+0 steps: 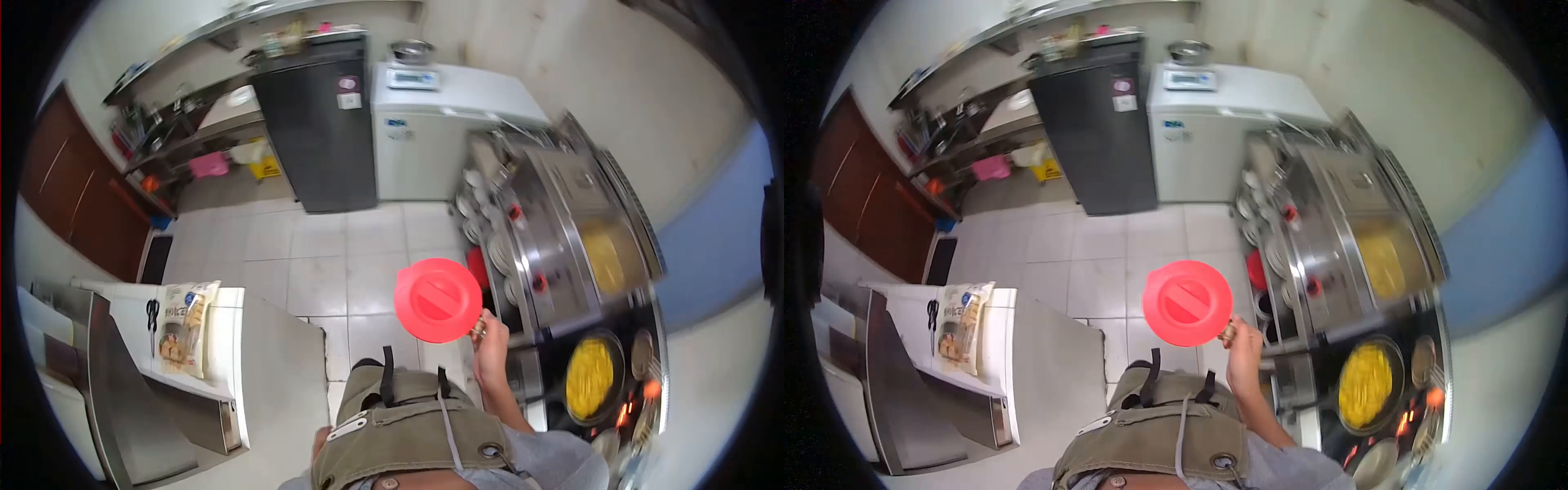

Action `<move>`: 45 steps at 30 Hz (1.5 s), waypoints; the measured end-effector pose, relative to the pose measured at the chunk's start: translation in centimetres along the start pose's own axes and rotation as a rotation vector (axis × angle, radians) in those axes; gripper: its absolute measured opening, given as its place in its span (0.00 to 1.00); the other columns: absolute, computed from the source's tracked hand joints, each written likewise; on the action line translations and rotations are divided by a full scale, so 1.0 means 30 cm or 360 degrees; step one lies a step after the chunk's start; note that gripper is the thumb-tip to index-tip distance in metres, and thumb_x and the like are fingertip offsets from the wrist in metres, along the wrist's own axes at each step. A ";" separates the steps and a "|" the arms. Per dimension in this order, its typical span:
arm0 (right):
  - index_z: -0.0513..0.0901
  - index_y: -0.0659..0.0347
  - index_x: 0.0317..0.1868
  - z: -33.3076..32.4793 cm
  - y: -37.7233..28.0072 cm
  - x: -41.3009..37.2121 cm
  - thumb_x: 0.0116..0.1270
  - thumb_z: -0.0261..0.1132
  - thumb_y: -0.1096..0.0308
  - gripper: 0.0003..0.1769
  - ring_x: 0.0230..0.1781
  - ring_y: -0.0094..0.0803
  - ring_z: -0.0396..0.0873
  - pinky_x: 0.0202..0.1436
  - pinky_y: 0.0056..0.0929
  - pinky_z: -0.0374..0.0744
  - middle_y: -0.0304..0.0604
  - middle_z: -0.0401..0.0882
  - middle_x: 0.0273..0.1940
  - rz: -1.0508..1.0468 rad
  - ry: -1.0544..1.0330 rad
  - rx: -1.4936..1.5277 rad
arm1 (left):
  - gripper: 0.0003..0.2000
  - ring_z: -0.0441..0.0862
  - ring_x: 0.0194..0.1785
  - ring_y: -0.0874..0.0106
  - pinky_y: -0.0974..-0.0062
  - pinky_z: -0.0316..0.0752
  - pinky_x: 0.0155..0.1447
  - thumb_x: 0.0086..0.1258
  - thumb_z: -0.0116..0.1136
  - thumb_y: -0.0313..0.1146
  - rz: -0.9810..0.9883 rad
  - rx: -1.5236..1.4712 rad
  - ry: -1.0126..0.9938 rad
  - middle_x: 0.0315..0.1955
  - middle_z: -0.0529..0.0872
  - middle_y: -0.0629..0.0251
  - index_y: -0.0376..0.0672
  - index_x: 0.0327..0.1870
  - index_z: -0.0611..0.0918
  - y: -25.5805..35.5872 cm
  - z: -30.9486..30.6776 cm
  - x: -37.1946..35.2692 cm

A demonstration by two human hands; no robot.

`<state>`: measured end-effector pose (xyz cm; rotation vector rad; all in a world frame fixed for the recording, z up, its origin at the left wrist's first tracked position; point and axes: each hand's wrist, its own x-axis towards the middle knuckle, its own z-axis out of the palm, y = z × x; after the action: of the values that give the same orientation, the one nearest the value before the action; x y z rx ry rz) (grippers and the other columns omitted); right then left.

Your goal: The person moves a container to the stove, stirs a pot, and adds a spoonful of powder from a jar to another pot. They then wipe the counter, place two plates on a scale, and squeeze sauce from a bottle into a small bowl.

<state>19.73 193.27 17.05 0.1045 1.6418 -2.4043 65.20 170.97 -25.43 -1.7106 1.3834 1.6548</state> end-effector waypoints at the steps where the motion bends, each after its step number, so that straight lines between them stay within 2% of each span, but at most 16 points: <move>1: 0.72 0.56 0.22 0.071 -0.012 0.078 0.68 0.51 0.63 0.15 0.18 0.17 0.62 0.24 0.17 0.61 0.30 0.67 0.18 -0.0016 -0.0021 -0.0070 | 0.16 0.80 0.33 0.70 0.67 0.74 0.33 0.63 0.46 0.42 -0.0027 -0.0179 0.0047 0.30 0.83 0.62 0.44 0.46 0.79 0.093 -0.001 0.062; 2: 0.72 0.56 0.22 0.144 -0.033 0.171 0.68 0.51 0.63 0.15 0.18 0.16 0.62 0.24 0.17 0.61 0.30 0.67 0.18 -0.0037 -0.0034 -0.0132 | 0.16 0.77 0.30 0.76 0.71 0.70 0.30 0.63 0.47 0.42 0.0347 0.0060 0.0130 0.29 0.81 0.66 0.45 0.48 0.77 0.334 -0.021 -0.124; 6: 0.68 0.57 0.19 0.448 -0.012 0.497 0.69 0.49 0.64 0.18 0.19 0.21 0.61 0.29 0.23 0.64 0.34 0.66 0.17 -0.0004 -0.0115 -0.0083 | 0.17 0.77 0.30 0.73 0.69 0.70 0.30 0.63 0.48 0.43 0.0175 -0.0701 0.0263 0.31 0.81 0.65 0.46 0.49 0.75 0.644 -0.056 0.114; 10: 0.69 0.58 0.24 0.820 -0.019 0.784 0.68 0.48 0.59 0.16 0.23 0.24 0.63 0.33 0.23 0.64 0.35 0.66 0.19 0.0022 -0.0198 0.0111 | 0.17 0.77 0.30 0.73 0.68 0.70 0.30 0.63 0.49 0.43 0.0095 -0.0600 0.0200 0.31 0.81 0.65 0.46 0.49 0.75 0.855 -0.086 0.342; 13: 0.74 0.58 0.31 1.078 -0.015 1.014 0.67 0.49 0.59 0.13 0.25 0.23 0.70 0.35 0.23 0.68 0.34 0.73 0.25 -0.0085 -0.0652 0.0134 | 0.17 0.77 0.30 0.73 0.68 0.70 0.31 0.63 0.49 0.43 0.0014 -0.0538 0.0116 0.31 0.80 0.65 0.46 0.49 0.75 1.046 -0.139 0.485; 22: 0.74 0.59 0.29 2.040 -0.109 1.691 0.66 0.48 0.61 0.13 0.30 0.27 0.71 0.44 0.25 0.68 0.35 0.72 0.21 -0.0165 -0.0908 0.0179 | 0.17 0.77 0.31 0.72 0.68 0.69 0.32 0.62 0.50 0.43 0.0157 -0.0774 0.0241 0.30 0.80 0.66 0.46 0.48 0.75 1.681 -0.522 0.827; 24: 0.75 0.58 0.30 2.226 -0.126 1.883 0.66 0.48 0.60 0.13 0.30 0.24 0.72 0.43 0.23 0.69 0.32 0.73 0.23 -0.0161 -0.1156 0.0204 | 0.17 0.77 0.31 0.72 0.68 0.69 0.32 0.62 0.50 0.44 0.0186 -0.0821 0.0283 0.30 0.80 0.66 0.46 0.47 0.75 1.802 -0.604 0.913; 30: 0.75 0.56 0.28 2.836 -0.223 2.319 0.63 0.52 0.58 0.12 0.30 0.26 0.74 0.36 0.22 0.68 0.33 0.74 0.23 -0.0347 -0.1299 0.0068 | 0.16 0.76 0.31 0.72 0.67 0.69 0.33 0.61 0.50 0.44 0.0125 -0.0881 0.0395 0.30 0.79 0.66 0.46 0.47 0.75 2.082 -0.794 1.139; 33: 0.73 0.55 0.26 3.133 -0.259 2.523 0.61 0.53 0.57 0.12 0.29 0.27 0.73 0.33 0.22 0.66 0.33 0.72 0.22 -0.0455 -0.1152 0.0005 | 0.16 0.76 0.31 0.71 0.67 0.69 0.33 0.61 0.51 0.44 0.0291 -0.0733 0.0536 0.30 0.79 0.66 0.46 0.47 0.75 2.193 -0.915 1.240; 34: 0.73 0.55 0.26 3.228 -0.268 2.578 0.61 0.53 0.57 0.12 0.29 0.26 0.73 0.33 0.22 0.65 0.33 0.71 0.21 -0.0477 -0.1076 0.0020 | 0.16 0.76 0.31 0.71 0.67 0.69 0.33 0.61 0.51 0.44 0.0827 -0.0065 0.0862 0.30 0.79 0.66 0.46 0.46 0.75 2.218 -0.976 1.278; 35: 0.71 0.54 0.24 3.307 -0.278 2.655 0.61 0.53 0.58 0.12 0.28 0.26 0.72 0.32 0.24 0.65 0.33 0.70 0.20 -0.0511 -0.1186 -0.0021 | 0.17 0.76 0.32 0.71 0.66 0.69 0.34 0.62 0.51 0.44 0.0225 -0.1033 0.0613 0.32 0.79 0.66 0.45 0.48 0.75 2.313 -1.084 1.297; 36: 0.70 0.54 0.24 3.405 -0.277 2.733 0.59 0.54 0.56 0.12 0.27 0.25 0.72 0.31 0.26 0.65 0.33 0.69 0.20 -0.0590 -0.1087 0.0060 | 0.17 0.76 0.33 0.71 0.66 0.70 0.35 0.62 0.50 0.44 0.0221 -0.1135 0.0621 0.33 0.79 0.65 0.45 0.49 0.74 2.376 -1.159 1.318; 41: 0.70 0.54 0.23 3.777 -0.246 3.023 0.55 0.57 0.55 0.12 0.23 0.25 0.71 0.34 0.26 0.61 0.32 0.67 0.15 -0.0710 -0.0799 -0.0026 | 0.20 0.78 0.38 0.68 0.64 0.73 0.39 0.65 0.49 0.45 0.0250 -0.1334 0.0517 0.40 0.79 0.64 0.44 0.54 0.72 2.666 -1.460 1.468; 43: 0.73 0.56 0.26 3.901 -0.206 3.142 0.57 0.56 0.59 0.10 0.22 0.25 0.70 0.33 0.25 0.66 0.36 0.69 0.21 -0.0827 -0.0681 0.0050 | 0.21 0.78 0.40 0.68 0.63 0.74 0.40 0.66 0.49 0.45 0.0198 -0.1292 0.0370 0.43 0.79 0.63 0.44 0.57 0.71 2.725 -1.544 1.526; 44: 0.74 0.58 0.27 3.949 -0.180 3.212 0.57 0.55 0.60 0.10 0.22 0.25 0.69 0.33 0.25 0.68 0.37 0.70 0.23 -0.0971 -0.0634 0.0087 | 0.22 0.78 0.41 0.67 0.62 0.74 0.41 0.67 0.49 0.45 0.0266 -0.1228 -0.0146 0.44 0.79 0.63 0.44 0.58 0.71 2.703 -1.611 1.561; 45: 0.73 0.59 0.29 3.997 -0.157 3.210 0.59 0.54 0.63 0.08 0.19 0.22 0.67 0.29 0.22 0.69 0.35 0.68 0.21 -0.0962 -0.0527 0.0096 | 0.21 0.78 0.40 0.67 0.63 0.74 0.40 0.67 0.49 0.45 0.0091 -0.1180 0.0196 0.44 0.79 0.63 0.44 0.57 0.71 2.756 -1.636 1.593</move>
<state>-66.63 69.69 47.87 -0.8480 1.6011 -2.6779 13.92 76.71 -29.01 -2.1922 0.9111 2.3154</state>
